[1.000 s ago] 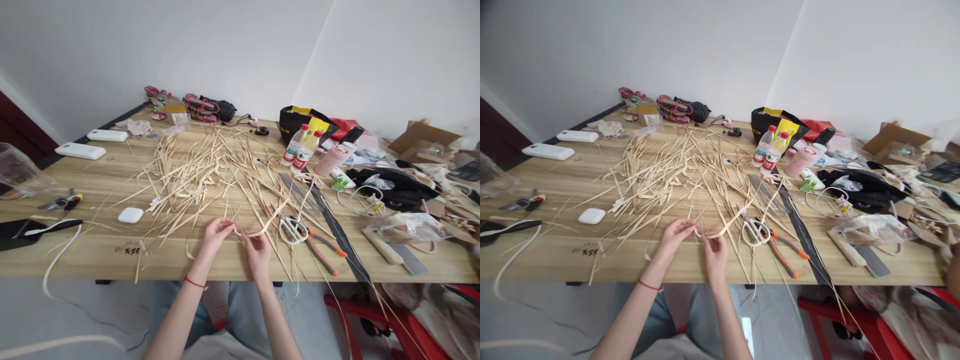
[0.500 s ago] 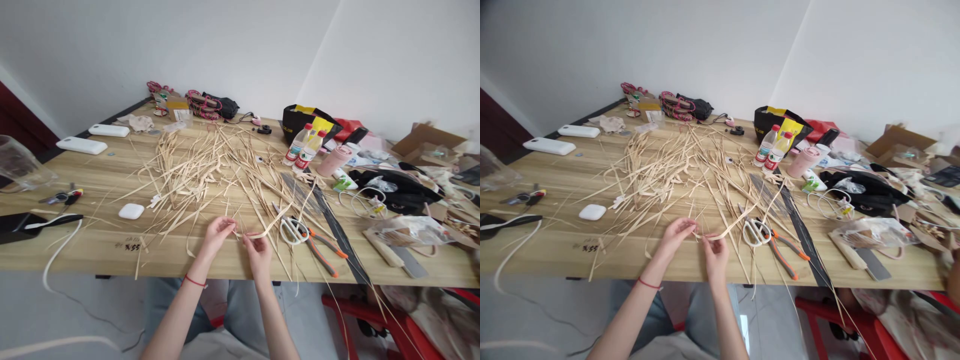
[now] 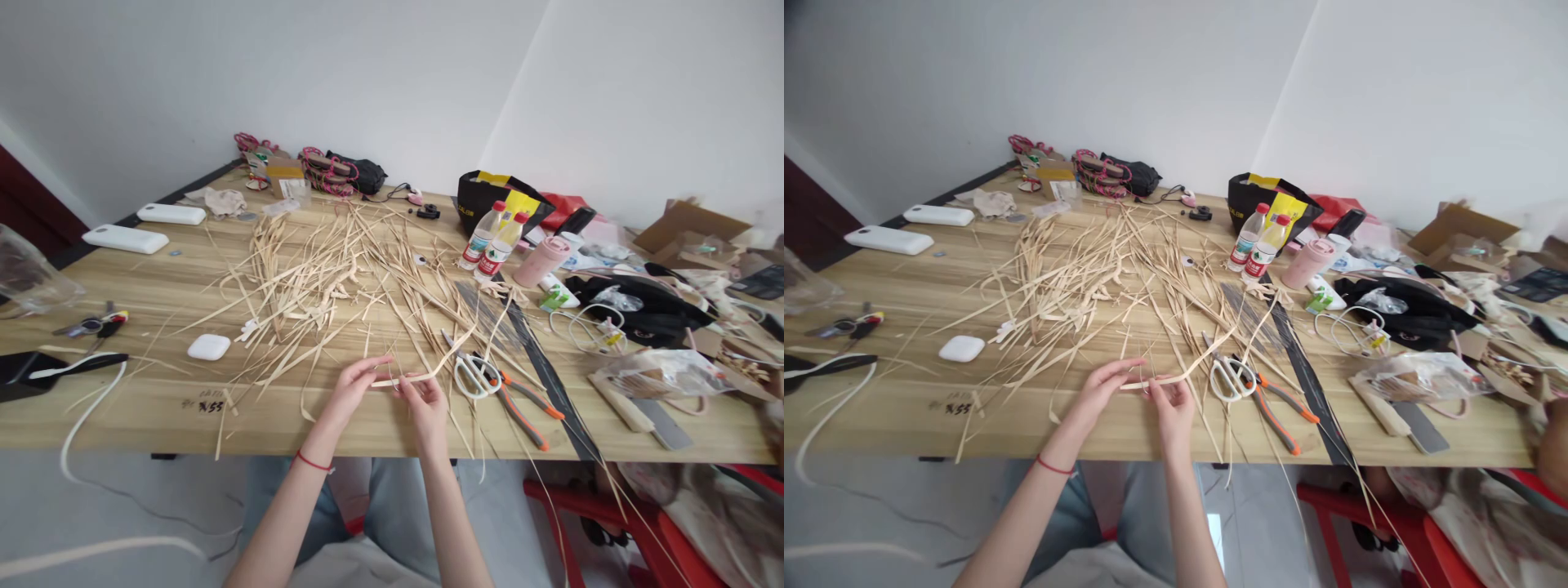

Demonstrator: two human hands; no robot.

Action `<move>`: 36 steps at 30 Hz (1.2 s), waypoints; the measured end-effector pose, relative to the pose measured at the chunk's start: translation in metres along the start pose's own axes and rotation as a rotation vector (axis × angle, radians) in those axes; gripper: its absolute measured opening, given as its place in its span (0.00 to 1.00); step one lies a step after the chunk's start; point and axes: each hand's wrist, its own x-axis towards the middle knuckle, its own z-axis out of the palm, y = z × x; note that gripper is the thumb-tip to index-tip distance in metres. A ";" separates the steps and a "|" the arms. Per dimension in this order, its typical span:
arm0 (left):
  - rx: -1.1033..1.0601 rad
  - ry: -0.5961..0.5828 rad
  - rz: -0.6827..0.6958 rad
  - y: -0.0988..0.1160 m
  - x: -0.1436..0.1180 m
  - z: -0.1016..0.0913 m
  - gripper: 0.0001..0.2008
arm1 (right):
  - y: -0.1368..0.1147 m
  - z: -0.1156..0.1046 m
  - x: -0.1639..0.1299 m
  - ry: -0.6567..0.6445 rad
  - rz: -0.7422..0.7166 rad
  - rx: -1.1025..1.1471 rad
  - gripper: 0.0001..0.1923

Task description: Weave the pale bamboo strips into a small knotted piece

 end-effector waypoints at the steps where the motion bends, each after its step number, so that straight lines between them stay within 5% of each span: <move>1: 0.016 0.005 0.007 0.001 0.000 0.000 0.14 | 0.000 0.000 0.000 0.003 0.004 0.001 0.17; 13: -0.004 -0.168 -0.047 -0.004 -0.001 0.000 0.19 | -0.005 -0.001 0.005 -0.019 -0.005 -0.039 0.15; 22: 0.082 -0.081 0.082 -0.010 0.001 0.002 0.10 | 0.002 -0.001 0.003 -0.062 0.018 -0.032 0.16; 27: 0.006 0.018 0.016 -0.014 0.003 0.000 0.11 | -0.002 0.004 -0.002 -0.061 0.002 -0.094 0.17; 36: 0.013 0.096 -0.027 -0.018 0.005 -0.002 0.12 | -0.004 0.002 -0.007 -0.102 -0.343 -0.588 0.09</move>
